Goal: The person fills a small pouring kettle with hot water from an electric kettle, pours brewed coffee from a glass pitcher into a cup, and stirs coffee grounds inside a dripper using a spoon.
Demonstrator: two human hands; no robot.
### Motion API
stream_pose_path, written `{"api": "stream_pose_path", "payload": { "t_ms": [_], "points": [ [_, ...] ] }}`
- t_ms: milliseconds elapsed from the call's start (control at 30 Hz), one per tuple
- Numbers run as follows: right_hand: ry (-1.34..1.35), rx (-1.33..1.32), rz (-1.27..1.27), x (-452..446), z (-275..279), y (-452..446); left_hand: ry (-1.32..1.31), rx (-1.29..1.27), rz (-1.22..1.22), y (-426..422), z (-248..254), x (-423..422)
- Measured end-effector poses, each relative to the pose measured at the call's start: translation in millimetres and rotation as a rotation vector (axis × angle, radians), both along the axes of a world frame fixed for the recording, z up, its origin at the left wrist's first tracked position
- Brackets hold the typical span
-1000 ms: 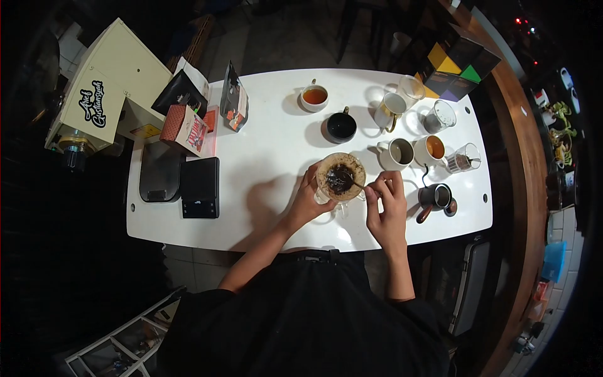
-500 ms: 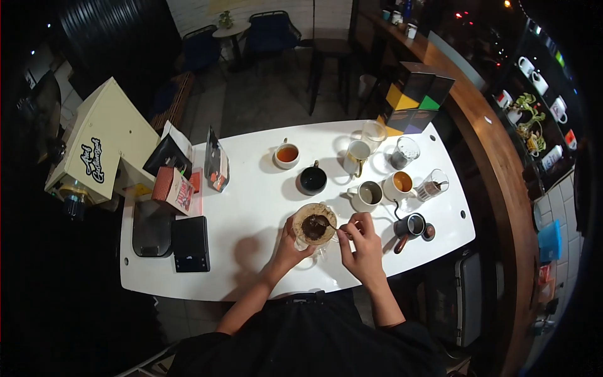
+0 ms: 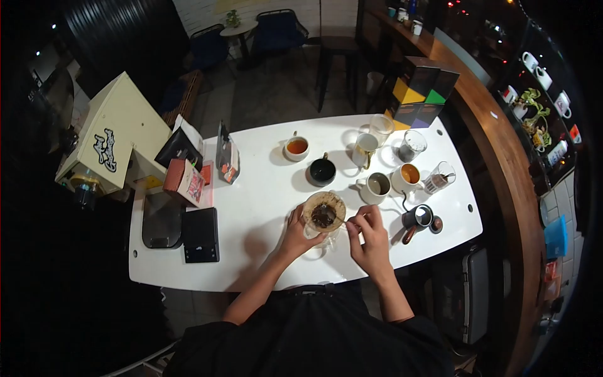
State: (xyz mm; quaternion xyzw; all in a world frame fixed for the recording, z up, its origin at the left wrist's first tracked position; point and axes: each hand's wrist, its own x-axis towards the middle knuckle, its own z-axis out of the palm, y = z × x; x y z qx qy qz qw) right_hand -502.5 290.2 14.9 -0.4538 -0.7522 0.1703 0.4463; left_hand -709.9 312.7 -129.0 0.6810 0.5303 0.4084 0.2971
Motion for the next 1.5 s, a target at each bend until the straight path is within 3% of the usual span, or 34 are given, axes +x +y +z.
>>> {"api": "stream_pose_path", "payload": {
  "t_ms": [100,200,333,500,633,867,933,1067,1233,1300,1400,1500],
  "points": [
    [-0.116,-0.081,-0.015,-2,4,1,0.091,-0.024,0.024,-2,10,0],
    [-0.093,-0.135,0.014,-4,0,0,-0.001,0.122,-0.019,1,25,1],
    [0.011,-0.011,0.012,-3,-4,4,-0.118,0.015,-0.015,3,8,2],
    [-0.095,-0.101,0.025,-1,-4,6,-0.010,-0.008,0.043,2,0,9],
    [-0.176,-0.067,0.004,-1,-1,10,-0.144,-0.112,0.004,5,-24,8],
    [-0.041,-0.121,0.050,-1,0,6,-0.217,-0.124,-0.047,12,-43,7],
    [0.021,-0.008,0.067,2,-2,9,-0.225,-0.106,-0.042,11,-37,8],
    [0.020,-0.059,0.098,0,-8,15,-0.235,-0.141,-0.016,4,-21,10],
    [-0.068,0.005,-0.022,3,2,15,-0.241,-0.146,-0.017,1,1,15],
    [-0.056,0.035,-0.035,4,1,19,-0.409,-0.201,-0.053,-1,6,16],
    [-0.116,-0.241,0.079,5,9,18,-0.404,-0.196,-0.095,2,5,13],
    [-0.041,-0.207,0.143,6,-1,19,-0.427,-0.206,-0.110,5,-4,10]
  ]
}}
